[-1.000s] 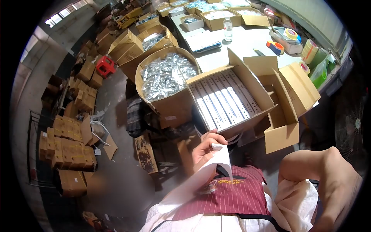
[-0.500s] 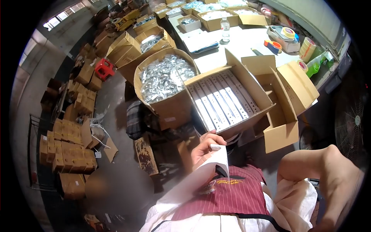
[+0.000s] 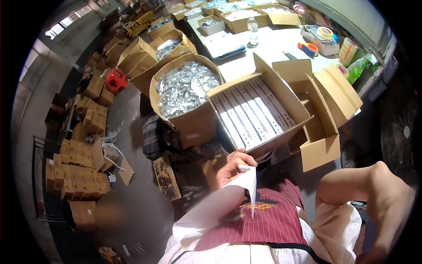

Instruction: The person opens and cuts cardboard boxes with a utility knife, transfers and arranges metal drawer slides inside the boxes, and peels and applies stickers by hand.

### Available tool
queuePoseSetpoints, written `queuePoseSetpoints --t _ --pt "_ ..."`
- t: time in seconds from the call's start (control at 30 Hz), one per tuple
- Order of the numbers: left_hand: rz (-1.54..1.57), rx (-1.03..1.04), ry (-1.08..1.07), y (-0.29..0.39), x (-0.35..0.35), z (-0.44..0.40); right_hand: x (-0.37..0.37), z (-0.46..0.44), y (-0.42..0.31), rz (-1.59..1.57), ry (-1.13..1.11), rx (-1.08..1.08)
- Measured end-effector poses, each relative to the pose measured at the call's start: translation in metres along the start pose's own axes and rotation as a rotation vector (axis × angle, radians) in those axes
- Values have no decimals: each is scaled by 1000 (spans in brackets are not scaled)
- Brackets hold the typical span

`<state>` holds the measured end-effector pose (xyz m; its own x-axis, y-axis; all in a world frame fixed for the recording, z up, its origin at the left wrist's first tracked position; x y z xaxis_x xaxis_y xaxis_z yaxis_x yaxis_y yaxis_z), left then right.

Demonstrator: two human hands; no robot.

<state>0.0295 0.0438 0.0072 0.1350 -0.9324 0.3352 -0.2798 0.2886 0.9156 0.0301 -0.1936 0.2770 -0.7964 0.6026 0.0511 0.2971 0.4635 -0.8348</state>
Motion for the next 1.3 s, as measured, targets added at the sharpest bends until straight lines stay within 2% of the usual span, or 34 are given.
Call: queuePoseSetpoints --t 0.27,0.37,0.43,0.47,0.5,0.57,0.63,0.7,0.73,0.8,0.83,0.87,0.9,0.97,1.0,1.07,1.1,1.3 --pt "6 -45 36 8 6 1 -41 3 21 -348 -89 -354" --pt "13 -79 95 15 10 2 -67 -3 30 -525 -145 -492" --pt "5 -9 228 6 15 5 -95 -16 36 -645 -182 -558" --pt "67 -66 271 8 16 7 -127 -39 43 -753 -345 -528" --pt "137 -126 308 11 16 7 -149 -48 48 -787 -350 -514" --pt "140 12 239 9 14 4 -194 -55 67 -785 -230 -399" --pt "116 -70 311 14 17 4 -246 -49 88 -735 -52 -215" --pt "178 -167 407 23 28 4 -274 -47 115 -557 114 22" --pt "235 -219 451 27 33 4 -276 -45 129 -342 158 148" --pt "264 -185 481 22 36 3 -253 -62 146 412 41 364" --pt "228 -178 512 23 39 2 -231 -75 151 651 -125 435" --pt "229 -166 470 21 34 3 -219 -81 167 726 -266 397" --pt "203 -171 479 19 32 6 -214 -84 185 859 -506 252" --pt "146 -178 495 20 34 11 -195 -90 215 1264 -952 255" --pt "152 -222 591 21 41 11 -189 -95 231 1331 -1116 244" --pt "59 -214 596 27 49 7 -191 -87 274 1418 -1089 -118" --pt "11 -209 599 28 52 7 -185 -96 295 1477 -1233 63" --pt "-66 -156 673 28 62 11 -184 -99 357 1518 -1514 260"
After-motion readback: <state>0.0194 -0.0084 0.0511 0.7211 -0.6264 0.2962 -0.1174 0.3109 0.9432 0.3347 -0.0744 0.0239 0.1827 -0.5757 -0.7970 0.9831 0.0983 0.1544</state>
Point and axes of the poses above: each hand's wrist, its own z-axis away from the middle knuckle, its own x-axis out of the palm, y = z × x, the point moved 2 cm from there along -z, towards the middle knuckle, and after that the axes turned 10 degrees about y, right-handed, at the moved point
